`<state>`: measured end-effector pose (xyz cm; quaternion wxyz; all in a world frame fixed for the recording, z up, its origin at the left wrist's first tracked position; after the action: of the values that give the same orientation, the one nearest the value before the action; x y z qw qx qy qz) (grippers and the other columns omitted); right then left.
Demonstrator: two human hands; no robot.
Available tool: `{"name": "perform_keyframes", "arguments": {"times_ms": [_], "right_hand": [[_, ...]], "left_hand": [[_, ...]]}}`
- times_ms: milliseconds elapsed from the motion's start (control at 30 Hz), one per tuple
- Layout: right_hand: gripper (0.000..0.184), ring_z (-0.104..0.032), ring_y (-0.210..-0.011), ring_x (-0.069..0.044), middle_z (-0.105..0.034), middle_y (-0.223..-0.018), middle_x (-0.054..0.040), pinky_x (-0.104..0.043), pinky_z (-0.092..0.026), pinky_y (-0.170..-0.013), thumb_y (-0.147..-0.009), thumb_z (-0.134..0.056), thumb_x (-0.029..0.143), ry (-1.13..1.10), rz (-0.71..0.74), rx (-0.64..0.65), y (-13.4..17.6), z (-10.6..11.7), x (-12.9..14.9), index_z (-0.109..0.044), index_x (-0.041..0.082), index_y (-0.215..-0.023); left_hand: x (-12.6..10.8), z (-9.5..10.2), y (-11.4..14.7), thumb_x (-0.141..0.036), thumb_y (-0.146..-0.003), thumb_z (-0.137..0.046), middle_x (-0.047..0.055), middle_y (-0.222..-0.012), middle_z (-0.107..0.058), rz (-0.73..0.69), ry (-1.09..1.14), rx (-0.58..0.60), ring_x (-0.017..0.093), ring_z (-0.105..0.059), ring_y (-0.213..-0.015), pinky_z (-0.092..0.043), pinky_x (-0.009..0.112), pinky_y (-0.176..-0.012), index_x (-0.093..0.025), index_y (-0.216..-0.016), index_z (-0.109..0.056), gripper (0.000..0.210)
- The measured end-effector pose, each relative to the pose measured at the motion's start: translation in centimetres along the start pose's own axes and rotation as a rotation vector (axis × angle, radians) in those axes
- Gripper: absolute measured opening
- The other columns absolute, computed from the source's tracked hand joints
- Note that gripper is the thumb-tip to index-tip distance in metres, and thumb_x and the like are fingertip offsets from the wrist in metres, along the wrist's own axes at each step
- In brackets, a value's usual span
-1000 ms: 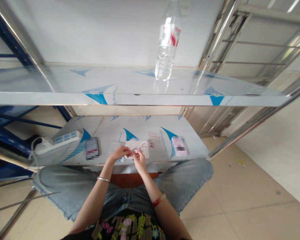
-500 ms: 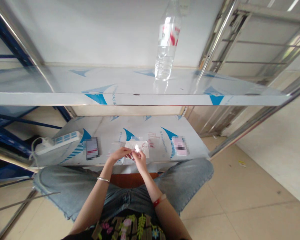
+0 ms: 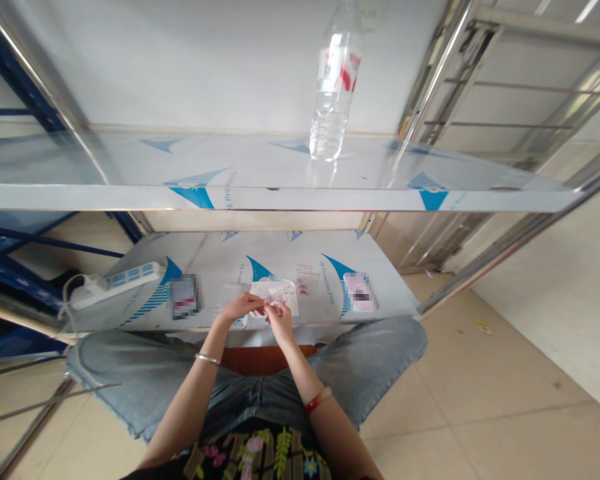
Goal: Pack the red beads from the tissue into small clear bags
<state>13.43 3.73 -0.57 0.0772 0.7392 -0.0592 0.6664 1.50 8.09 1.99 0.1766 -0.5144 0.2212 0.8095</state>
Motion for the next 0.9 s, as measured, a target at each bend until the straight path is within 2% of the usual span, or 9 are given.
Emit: {"name": "perform_keyframes", "arguments": {"times_ms": [133,267,400,567,633,733,800,900], "right_hand": [[0.033,-0.036,-0.038,-0.008,-0.038,-0.037,0.0067,-0.020,-0.025,-0.041,-0.066,-0.061,0.043,0.033,0.031,-0.015,-0.2,0.2,0.0,-0.048,0.019,-0.049],[0.038,-0.037,-0.041,-0.009,-0.038,-0.039,0.0052,-0.022,-0.026,-0.042,-0.067,-0.061,0.045,0.134,0.098,-0.010,-0.4,0.2,0.7,-0.045,0.019,-0.044],[0.044,-0.037,-0.044,-0.009,-0.038,-0.042,0.0042,-0.022,-0.025,-0.043,-0.071,-0.058,0.050,0.223,0.189,0.110,-1.0,-0.6,1.6,-0.044,0.018,-0.044],[0.043,-0.039,-0.044,-0.010,-0.039,-0.043,0.0044,-0.022,-0.027,-0.044,-0.077,-0.051,0.053,0.320,0.181,0.251,-2.2,-2.5,1.3,-0.050,0.018,-0.052],[0.041,-0.043,-0.048,-0.010,-0.046,-0.048,0.0033,-0.021,-0.030,-0.048,-0.081,-0.046,0.051,0.428,0.241,0.253,-2.4,-3.4,1.4,-0.054,0.018,-0.057],[0.040,-0.053,-0.058,-0.013,-0.057,-0.058,-0.0002,-0.021,-0.034,-0.054,-0.086,-0.043,0.047,0.706,0.265,0.180,-2.6,-5.0,1.7,-0.059,0.018,-0.064],[0.039,-0.059,-0.066,-0.016,-0.064,-0.068,-0.0039,-0.022,-0.037,-0.058,-0.088,-0.042,0.045,0.878,0.206,0.151,-2.6,-6.3,1.6,-0.063,0.018,-0.071],[0.037,-0.064,-0.078,-0.022,-0.069,-0.083,-0.0125,-0.027,-0.041,-0.065,-0.090,-0.041,0.041,1.062,0.086,0.182,-2.7,-8.3,0.8,-0.066,0.015,-0.081]], "left_hand": [[0.3,0.3,-0.1,-0.049,-0.075,-0.055,0.009,-0.065,-0.070,-0.031,0.020,-0.059,0.016,-0.064,-0.063,-0.046,0.022,-0.058,-0.009,-0.073,-0.071,0.044],[0.5,0.9,0.0,-0.047,-0.072,-0.061,0.008,-0.061,-0.069,-0.032,0.098,-0.121,0.015,-0.063,-0.057,-0.048,0.023,-0.057,-0.009,-0.070,-0.071,0.039],[0.4,2.2,0.4,-0.041,-0.068,-0.066,0.008,-0.062,-0.070,-0.017,0.158,-0.206,0.014,-0.063,-0.056,-0.049,0.022,-0.056,-0.010,-0.067,-0.071,0.031],[2.0,4.7,1.5,-0.039,-0.067,-0.068,0.008,-0.065,-0.070,0.090,0.142,-0.356,0.013,-0.062,-0.056,-0.046,0.020,-0.052,-0.011,-0.065,-0.069,0.028],[3.3,5.7,2.1,-0.043,-0.066,-0.068,0.008,-0.067,-0.070,0.164,0.109,-0.396,0.013,-0.063,-0.055,-0.044,0.019,-0.048,-0.012,-0.065,-0.069,0.031],[4.9,7.0,2.9,-0.046,-0.065,-0.068,0.008,-0.068,-0.070,0.229,0.119,-0.451,0.013,-0.062,-0.053,-0.043,0.019,-0.046,-0.011,-0.066,-0.068,0.034],[5.6,7.7,3.2,-0.044,-0.067,-0.066,0.008,-0.068,-0.070,0.247,0.098,-0.513,0.013,-0.061,-0.052,-0.043,0.019,-0.046,-0.011,-0.066,-0.068,0.034],[6.5,8.2,3.5,-0.041,-0.072,-0.061,0.009,-0.075,-0.071,0.345,-0.043,-0.569,0.014,-0.063,-0.057,-0.045,0.019,-0.050,-0.011,-0.071,-0.069,0.032]]}}
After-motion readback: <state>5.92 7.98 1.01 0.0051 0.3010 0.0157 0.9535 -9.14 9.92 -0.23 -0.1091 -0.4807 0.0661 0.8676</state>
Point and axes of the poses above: each hand's wrist, its own y-axis away from the middle knuckle, its own z-axis out of the back of the hand, x = y × z, the point moved 5 cm from there along -y, towards the middle knuckle
